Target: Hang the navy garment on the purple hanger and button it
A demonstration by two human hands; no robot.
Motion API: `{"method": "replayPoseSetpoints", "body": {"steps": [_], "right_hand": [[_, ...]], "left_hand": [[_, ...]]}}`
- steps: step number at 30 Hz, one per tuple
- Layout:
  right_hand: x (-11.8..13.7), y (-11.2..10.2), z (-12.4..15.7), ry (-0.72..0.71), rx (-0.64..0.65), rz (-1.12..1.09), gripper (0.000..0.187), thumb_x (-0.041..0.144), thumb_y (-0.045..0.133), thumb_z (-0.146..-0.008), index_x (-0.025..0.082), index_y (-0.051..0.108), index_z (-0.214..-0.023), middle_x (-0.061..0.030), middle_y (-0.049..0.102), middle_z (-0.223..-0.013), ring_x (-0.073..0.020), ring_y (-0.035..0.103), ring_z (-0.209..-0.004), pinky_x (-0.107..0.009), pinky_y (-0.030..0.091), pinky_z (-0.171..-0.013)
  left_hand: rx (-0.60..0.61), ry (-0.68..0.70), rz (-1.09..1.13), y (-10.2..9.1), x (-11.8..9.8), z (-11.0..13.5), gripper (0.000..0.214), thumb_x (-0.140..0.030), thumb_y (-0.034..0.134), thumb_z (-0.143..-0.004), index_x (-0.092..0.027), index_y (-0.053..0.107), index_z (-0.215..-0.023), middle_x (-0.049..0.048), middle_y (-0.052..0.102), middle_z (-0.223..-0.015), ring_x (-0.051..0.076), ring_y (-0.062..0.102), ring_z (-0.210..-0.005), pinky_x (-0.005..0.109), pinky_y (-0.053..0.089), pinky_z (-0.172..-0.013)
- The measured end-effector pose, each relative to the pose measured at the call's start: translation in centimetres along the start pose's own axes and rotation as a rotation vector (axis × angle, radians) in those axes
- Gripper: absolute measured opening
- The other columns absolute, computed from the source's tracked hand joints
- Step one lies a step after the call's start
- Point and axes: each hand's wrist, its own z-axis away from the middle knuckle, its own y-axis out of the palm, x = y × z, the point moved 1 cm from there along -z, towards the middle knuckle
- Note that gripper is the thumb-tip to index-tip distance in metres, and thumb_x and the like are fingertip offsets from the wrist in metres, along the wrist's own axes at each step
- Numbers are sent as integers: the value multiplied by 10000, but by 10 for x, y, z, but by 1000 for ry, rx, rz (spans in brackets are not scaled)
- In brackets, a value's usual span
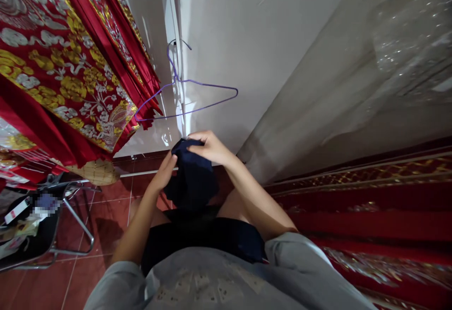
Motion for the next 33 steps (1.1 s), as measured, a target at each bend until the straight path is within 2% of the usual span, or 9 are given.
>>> {"method": "replayPoseSetpoints", "body": {"steps": [3,6,9,12,18,21,25,29,33], "right_hand": [[-6,-28,-34,-165,-320,100,127,239,582,-738,209,695,-785,-19,706,-826,-188,666,-841,-320,522,-836],[-35,-47,-65,-73,-585,175,178,289,535,-789,219,690,-840,-66,736,-944,-241,665,-1048,-379,502,-996],[-64,-54,-76,240,-480,292,234,371,536,-834,223,594,-663,-78,673,-723,-288,663,-926,-399,533,-879],[-70,-61,-65,356,-431,445,354,389,611,-816,228,465,-537,-29,501,-543,-231,589,-682,-343,483,-687],[-38,-87,-27,289,-526,607,474,337,709,-755,235,345,-469,25,329,-465,-134,410,-516,-308,338,-543],[-30,-86,-17,260,-497,525,454,340,693,-747,230,349,-472,25,350,-478,-122,402,-508,-287,313,-505],[-28,-69,-10,239,-393,310,368,394,635,-775,211,446,-517,-1,499,-534,-136,480,-523,-270,356,-481],[-22,-76,-5,49,-439,368,271,443,643,-808,187,650,-719,-63,689,-763,-219,656,-721,-345,537,-654],[-15,-122,0,-91,-701,467,368,428,684,-827,216,705,-1127,-78,747,-1057,-268,711,-975,-458,587,-899]], "left_hand": [[260,-131,-218,-13,15,21,512,-590,578,-963,-130,728,-1129,87,758,-1013,268,693,-970,321,545,-817],[213,-92,-396,-34,10,31,480,-549,563,-981,-129,714,-1157,66,757,-1013,238,683,-894,294,516,-789],[162,-58,-575,-61,-4,30,451,-524,482,-1022,-145,725,-999,55,744,-903,209,656,-805,279,478,-742],[208,-71,-810,-86,-15,23,407,-435,447,-1034,-169,694,-850,65,715,-784,199,634,-711,292,448,-716],[79,23,-921,-115,-40,-4,377,-391,429,-1006,-197,614,-741,109,730,-944,262,682,-998,386,512,-963],[-86,246,-825,-109,-67,-26,350,-395,419,-1016,-181,607,-811,134,680,-1220,274,614,-1218,414,461,-1112],[-121,390,-651,-90,-91,-60,246,-332,465,-1004,-183,624,-1118,105,700,-1186,240,648,-1162,399,476,-1105],[-58,370,-642,-90,-91,-88,370,-258,491,-944,-160,616,-1278,79,745,-1046,232,696,-989,389,524,-1001],[-68,355,-744,-111,-91,-100,313,-250,502,-922,-169,697,-1153,89,743,-1089,245,683,-1014,394,514,-1001]]}}
